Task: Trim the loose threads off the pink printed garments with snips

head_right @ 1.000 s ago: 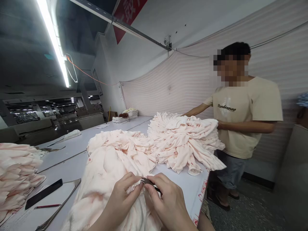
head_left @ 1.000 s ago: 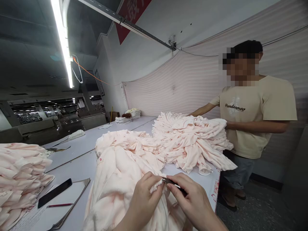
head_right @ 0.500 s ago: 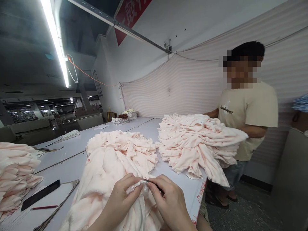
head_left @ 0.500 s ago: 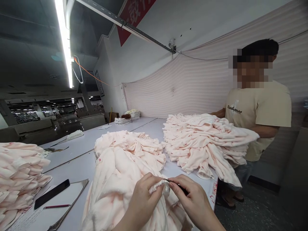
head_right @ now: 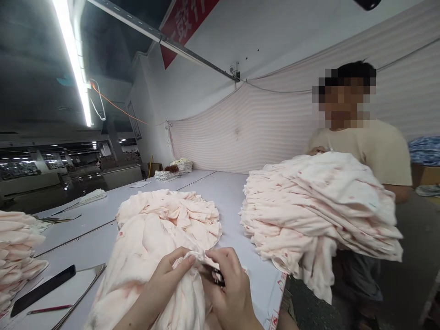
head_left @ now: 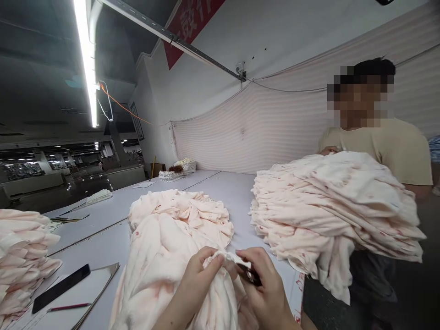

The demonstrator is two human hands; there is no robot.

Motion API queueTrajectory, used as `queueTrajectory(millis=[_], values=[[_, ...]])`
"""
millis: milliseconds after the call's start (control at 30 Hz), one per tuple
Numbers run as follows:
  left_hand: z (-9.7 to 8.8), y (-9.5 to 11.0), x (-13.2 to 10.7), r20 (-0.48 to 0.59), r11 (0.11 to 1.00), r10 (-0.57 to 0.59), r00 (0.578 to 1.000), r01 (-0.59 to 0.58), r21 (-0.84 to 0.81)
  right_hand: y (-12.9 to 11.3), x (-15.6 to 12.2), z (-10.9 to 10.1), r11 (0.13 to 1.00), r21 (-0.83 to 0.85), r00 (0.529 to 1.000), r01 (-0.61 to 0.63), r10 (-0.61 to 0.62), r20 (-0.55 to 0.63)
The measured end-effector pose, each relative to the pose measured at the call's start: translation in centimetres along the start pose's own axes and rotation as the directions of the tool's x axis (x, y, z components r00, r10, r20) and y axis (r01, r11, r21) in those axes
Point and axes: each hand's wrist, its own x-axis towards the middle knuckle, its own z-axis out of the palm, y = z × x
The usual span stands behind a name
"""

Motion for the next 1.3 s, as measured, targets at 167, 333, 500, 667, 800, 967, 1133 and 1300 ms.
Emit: queueTrajectory(millis=[167,333,500,667,800,967,1133,1300], values=[[-0.1,-0.2,0.0,-0.027,0.987,-0.130,0.991,0.127,-0.097,0.9,0.0,0.9,0.994,-0.062,0.995,0.094,-0.091,0.050],[0.0,-0.1,-0.1,0.061,0.987,-0.068,0.996,0.075,-0.138,0.7,0.4,1.3,0.991,-0.084,0.995,0.101,-0.100,0.023],[0.4,-0.5,-0.2,0.097,0.983,-0.053,0.994,0.069,-0.172,0.4,0.9,1.8,0.982,-0.174,0.995,0.072,-0.084,-0.061],[0.9,0.1,-0.8,0.040,0.984,-0.096,0.995,0.101,-0.145,-0.8,2.0,1.7,0.998,-0.048,0.995,-0.052,0.048,-0.088],[0.8,0.2,-1.0,0.001,0.989,-0.114,0.993,0.113,-0.096,-1.2,2.1,0.6,0.972,0.060,0.971,-0.227,0.230,-0.062],[0.8,-0.4,-1.0,-0.061,0.989,-0.094,0.994,0.087,-0.116,-1.1,1.0,-1.3,0.968,0.046,0.965,-0.247,0.242,0.098],[1.1,-0.2,-1.3,-0.090,0.999,-0.035,0.995,0.036,0.001,-1.3,0.2,-1.5,0.962,-0.002,0.945,-0.273,0.268,0.188],[1.1,0.0,-1.1,-0.077,0.998,-0.027,0.997,0.031,0.056,-1.1,0.5,-1.9,0.963,-0.032,0.945,-0.269,0.270,0.187]])
